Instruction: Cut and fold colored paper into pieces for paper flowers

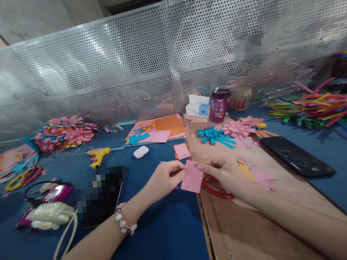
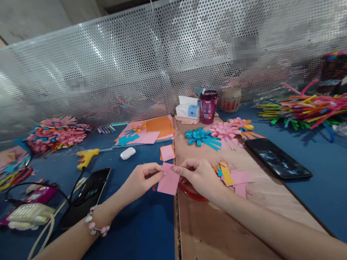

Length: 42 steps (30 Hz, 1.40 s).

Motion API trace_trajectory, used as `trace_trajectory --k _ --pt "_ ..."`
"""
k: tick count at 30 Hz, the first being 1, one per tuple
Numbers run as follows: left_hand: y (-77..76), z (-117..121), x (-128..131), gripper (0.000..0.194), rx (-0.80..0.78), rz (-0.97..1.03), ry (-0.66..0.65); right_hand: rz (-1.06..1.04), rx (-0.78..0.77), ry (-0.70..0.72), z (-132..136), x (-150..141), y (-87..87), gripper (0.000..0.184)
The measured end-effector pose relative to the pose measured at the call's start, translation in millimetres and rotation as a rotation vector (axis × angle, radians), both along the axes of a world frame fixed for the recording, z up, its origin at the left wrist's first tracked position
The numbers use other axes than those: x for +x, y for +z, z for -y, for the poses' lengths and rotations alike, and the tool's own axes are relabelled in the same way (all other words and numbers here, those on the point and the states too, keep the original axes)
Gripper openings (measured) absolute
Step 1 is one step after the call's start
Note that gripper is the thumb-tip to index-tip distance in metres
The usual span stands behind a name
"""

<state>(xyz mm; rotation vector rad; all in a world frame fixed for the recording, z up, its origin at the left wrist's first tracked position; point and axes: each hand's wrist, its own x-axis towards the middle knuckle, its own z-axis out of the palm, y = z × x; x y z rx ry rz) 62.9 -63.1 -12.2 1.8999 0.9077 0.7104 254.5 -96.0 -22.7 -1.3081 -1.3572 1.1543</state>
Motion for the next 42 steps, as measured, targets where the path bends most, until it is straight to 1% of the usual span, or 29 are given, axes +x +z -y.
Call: trace_trajectory --k 3,6,8,10,12,14,17,18,19,21,24,28,34,39,42 --pt "0.9 -2.5 -2.1 0.026 -0.065 -0.056 -0.058 0.094 0.051 0.015 2.2 0.5 6.5 0.041" --pt "-0.1 -3.9 -2.0 0.029 -0.122 -0.04 -0.057 0.212 0.124 0.006 1.0 0.7 9.2 0.041" --pt "-1.5 -4.3 -1.0 0.03 -0.163 0.008 -0.037 0.252 0.187 0.007 -2.3 0.9 5.5 0.037" --pt "-2.7 -4.3 0.4 0.029 -0.191 0.064 0.004 0.272 0.261 -0.019 -6.0 0.9 -2.1 0.032" --pt "-3.5 -4.3 1.8 0.029 -0.209 0.128 0.059 0.334 0.362 -0.077 -8.2 0.8 -10.2 0.034" --pt "-3.9 -4.4 3.1 0.028 -0.236 0.188 0.11 0.456 0.526 -0.102 -7.6 0.5 -15.2 0.037" --pt "-4.1 -4.4 4.5 0.029 -0.292 0.248 0.138 0.622 0.795 -0.039 -3.6 -0.2 -15.0 0.04" --pt "-4.1 -4.2 4.8 0.028 -0.31 0.264 0.128 0.658 0.845 -0.017 -2.3 -0.3 -13.8 0.043" --pt "-4.1 -4.0 4.9 0.028 -0.322 0.281 0.114 0.685 0.863 -0.003 -1.4 -0.4 -12.6 0.047" --pt "-3.6 -3.3 5.1 0.028 -0.343 0.312 0.084 0.72 0.829 0.017 -1.0 -0.2 -11.3 0.053" --pt "-2.5 -2.5 4.8 0.031 -0.371 0.329 0.052 0.735 0.752 0.035 -2.8 0.3 -12.6 0.055" --pt "-2.3 -3.3 3.2 0.043 -0.388 0.33 0.004 0.711 0.672 0.05 -4.4 0.0 -14.7 0.051" --pt "-2.6 -5.5 0.0 0.044 -0.43 0.336 -0.085 0.66 0.562 0.07 -2.0 0.7 -13.3 0.045" --pt "-2.0 -7.5 -0.3 0.045 -0.436 0.342 -0.097 0.566 0.453 0.126 -3.1 3.7 -15.4 0.045" --pt "-2.5 -8.9 -0.7 0.044 -0.442 0.319 -0.091 0.51 0.434 0.135 -4.2 3.4 -16.1 0.043"
